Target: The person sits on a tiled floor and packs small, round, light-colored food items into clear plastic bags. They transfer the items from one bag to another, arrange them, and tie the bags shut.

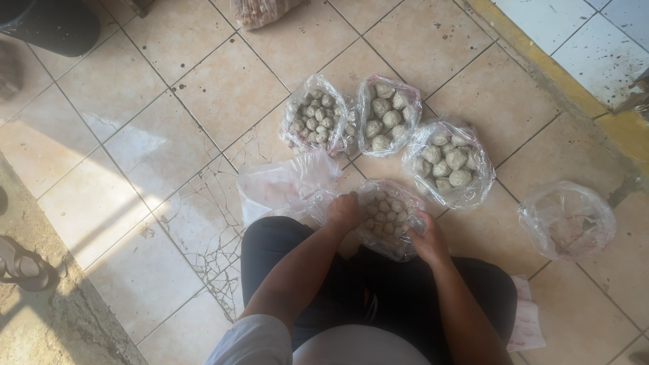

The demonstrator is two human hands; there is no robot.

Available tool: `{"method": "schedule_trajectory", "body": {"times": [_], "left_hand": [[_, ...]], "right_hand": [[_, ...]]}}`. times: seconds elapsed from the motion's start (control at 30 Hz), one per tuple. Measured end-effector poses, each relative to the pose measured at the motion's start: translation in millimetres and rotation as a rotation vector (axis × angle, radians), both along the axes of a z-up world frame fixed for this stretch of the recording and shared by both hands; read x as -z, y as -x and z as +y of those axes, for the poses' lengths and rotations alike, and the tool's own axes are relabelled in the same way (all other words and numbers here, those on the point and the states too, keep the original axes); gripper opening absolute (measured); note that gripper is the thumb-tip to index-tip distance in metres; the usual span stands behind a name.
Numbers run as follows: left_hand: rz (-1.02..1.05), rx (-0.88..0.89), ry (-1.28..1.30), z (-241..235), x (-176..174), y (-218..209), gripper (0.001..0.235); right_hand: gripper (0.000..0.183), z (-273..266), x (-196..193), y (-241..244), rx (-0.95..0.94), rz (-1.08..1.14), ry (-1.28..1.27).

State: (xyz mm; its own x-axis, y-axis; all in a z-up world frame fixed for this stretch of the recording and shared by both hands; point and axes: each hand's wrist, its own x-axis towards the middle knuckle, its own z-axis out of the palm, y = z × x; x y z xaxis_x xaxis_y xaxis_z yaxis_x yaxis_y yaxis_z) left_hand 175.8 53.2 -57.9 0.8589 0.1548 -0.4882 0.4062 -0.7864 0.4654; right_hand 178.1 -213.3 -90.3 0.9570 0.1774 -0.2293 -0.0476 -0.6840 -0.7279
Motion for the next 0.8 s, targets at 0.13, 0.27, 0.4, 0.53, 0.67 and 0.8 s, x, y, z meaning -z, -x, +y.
{"method": "schedule_trajectory", "body": {"times": [0.13,0.27,0.4,0.53,0.67,0.8], "left_hand": [[-0.024,-0.014,0.024,2.0,5.3,-3.7,0.043],[-0.014,-0.015,0.029,0.9,4.2,-4.7,0.045],[-0.002,-0.004,0.035,0.3,-3.5,-4.9,0.051],[0.018,-0.008,0.041,-0.1,-9.6,-5.0,0.057],[0.013,-0.001,0.024,-1.1,-5.2,-4.9,0.048],[0.019,-0.012,0.026,-2.1,3.8,-7.3,0.038]], "right_hand": [[0.059,5.1,-11.4,-3.7,0.044,0.076,0.002],[0.058,6.2,-16.2,-4.1,0.037,0.085,-0.031],[0.061,6.9,-17.0,-3.5,0.056,0.139,-0.028],[0.06,7.8,-20.2,-4.7,0.055,0.148,-0.051],[0.06,8.4,-22.1,-3.7,0.064,0.181,-0.053],[0.062,8.4,-21.8,-4.3,0.07,0.201,-0.048]]}}
